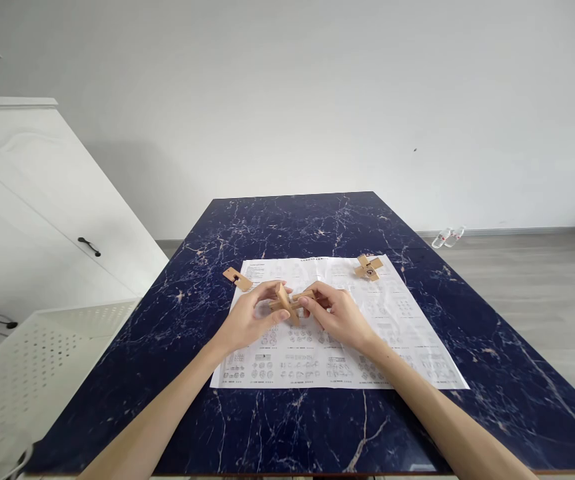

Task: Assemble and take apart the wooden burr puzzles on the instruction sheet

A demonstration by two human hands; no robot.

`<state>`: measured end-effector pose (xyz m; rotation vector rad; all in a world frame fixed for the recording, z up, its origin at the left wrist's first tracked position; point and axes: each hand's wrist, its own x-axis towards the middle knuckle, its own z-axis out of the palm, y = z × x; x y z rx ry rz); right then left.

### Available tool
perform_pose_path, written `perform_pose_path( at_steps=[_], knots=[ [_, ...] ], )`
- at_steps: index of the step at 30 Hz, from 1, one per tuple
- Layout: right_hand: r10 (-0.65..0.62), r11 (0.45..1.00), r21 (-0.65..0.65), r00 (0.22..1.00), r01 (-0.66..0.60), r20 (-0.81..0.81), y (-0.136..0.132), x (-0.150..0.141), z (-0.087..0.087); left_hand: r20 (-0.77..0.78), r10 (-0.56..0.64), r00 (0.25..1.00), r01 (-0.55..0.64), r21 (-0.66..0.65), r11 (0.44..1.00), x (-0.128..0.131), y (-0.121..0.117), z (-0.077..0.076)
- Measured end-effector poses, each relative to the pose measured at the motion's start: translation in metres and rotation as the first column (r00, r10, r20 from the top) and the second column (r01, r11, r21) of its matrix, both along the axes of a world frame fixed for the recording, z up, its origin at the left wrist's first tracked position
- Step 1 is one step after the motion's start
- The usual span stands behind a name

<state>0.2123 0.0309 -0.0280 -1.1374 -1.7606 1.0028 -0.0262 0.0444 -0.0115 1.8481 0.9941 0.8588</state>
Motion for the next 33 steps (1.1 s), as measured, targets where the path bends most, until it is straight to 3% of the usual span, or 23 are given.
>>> perform_pose_path(
  at_steps=[4, 11, 22, 33],
  knots=[
    [0.03, 0.999, -0.021, 0.998, -0.031, -0.054, 0.0, -0.001, -0.001, 0.063, -0.037, 0.997, 0.044, -0.126, 0.991, 0.004, -0.005, 0.002],
    [0.063, 0.997, -0.036, 0.996, -0.065, -0.064, -0.001, -0.004, -0.003, 0.032, -0.025, 0.999, 0.03, -0.181, 0.983, 0.007, -0.009, 0.009],
    [0.049, 0.999, -0.019, 0.995, -0.05, -0.087, 0.003, -0.002, -0.005, 0.007, 0.012, 1.0, -0.011, -0.128, 0.992, 0.007, -0.006, 0.01],
    [0.052, 0.998, -0.022, 0.989, -0.055, -0.135, 0.007, 0.007, -0.006, 0.078, -0.002, 0.997, 0.009, -0.095, 0.995, 0.005, -0.002, 0.006]
  ],
)
